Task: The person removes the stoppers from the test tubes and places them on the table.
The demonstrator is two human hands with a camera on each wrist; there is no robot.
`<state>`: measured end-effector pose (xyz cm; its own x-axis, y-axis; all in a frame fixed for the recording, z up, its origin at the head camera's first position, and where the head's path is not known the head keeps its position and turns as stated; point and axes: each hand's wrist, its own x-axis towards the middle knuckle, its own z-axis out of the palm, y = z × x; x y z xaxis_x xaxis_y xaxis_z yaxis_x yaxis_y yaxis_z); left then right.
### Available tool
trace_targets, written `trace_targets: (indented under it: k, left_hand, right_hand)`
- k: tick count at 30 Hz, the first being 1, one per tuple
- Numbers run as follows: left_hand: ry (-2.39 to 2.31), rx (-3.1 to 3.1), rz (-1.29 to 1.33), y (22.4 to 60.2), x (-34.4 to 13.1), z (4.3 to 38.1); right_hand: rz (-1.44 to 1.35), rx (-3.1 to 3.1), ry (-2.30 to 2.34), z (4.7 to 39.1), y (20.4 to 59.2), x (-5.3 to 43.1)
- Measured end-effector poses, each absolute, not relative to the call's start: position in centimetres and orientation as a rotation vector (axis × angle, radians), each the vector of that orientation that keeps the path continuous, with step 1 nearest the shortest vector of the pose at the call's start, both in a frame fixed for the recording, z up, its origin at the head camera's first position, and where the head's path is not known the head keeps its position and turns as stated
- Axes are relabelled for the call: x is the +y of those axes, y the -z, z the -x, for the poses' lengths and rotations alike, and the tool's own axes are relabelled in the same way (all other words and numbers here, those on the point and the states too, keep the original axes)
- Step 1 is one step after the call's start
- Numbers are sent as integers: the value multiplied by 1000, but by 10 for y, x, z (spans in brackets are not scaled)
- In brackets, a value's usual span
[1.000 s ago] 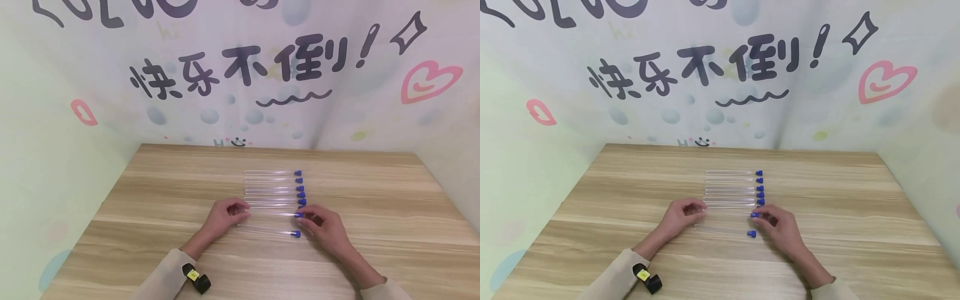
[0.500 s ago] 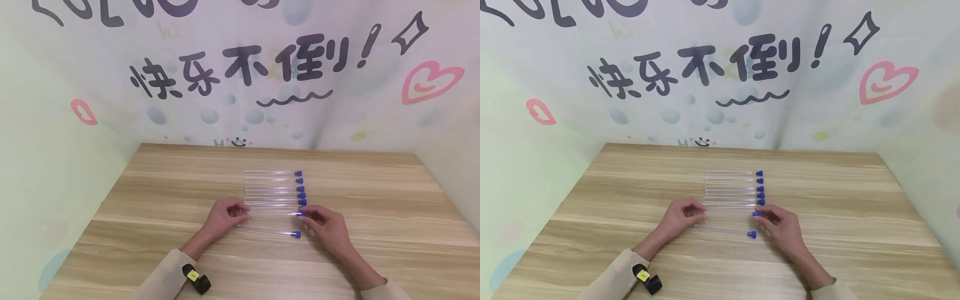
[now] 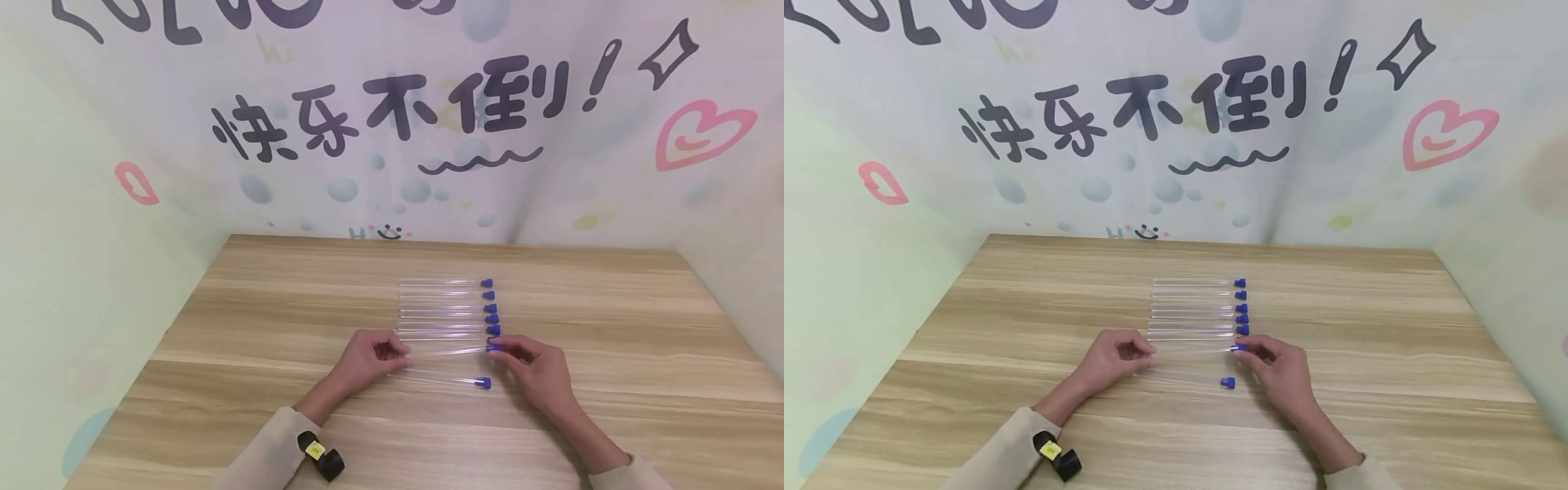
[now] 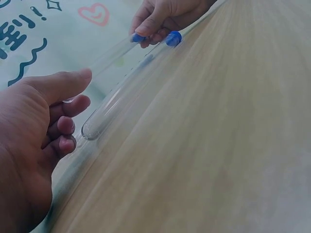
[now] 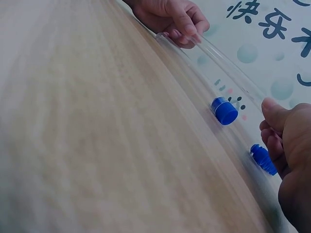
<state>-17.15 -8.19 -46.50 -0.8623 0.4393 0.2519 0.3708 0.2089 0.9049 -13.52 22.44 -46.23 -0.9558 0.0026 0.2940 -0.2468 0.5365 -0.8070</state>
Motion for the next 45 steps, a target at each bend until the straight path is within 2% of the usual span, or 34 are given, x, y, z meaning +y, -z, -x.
trace_targets:
  k: [7, 13, 20, 29, 45]
  left_hand:
    - [-1729, 2464, -739, 443, -79, 164]
    - [-1768, 2525, -680, 466, -82, 175]
    - [-1788, 2541, -685, 467, -82, 175]
    - [-1760, 2560, -665, 466, -82, 175]
    - [-1741, 2562, -626, 467, -83, 177]
  right_hand:
    - [-219, -2538, -1409, 134, 463, 226]
    - [-282, -2548, -1478, 132, 462, 227]
    - [-296, -2571, -1521, 129, 458, 224]
    - [-336, -2551, -1550, 118, 428, 212]
    - [-319, -2593, -1591, 124, 440, 220]
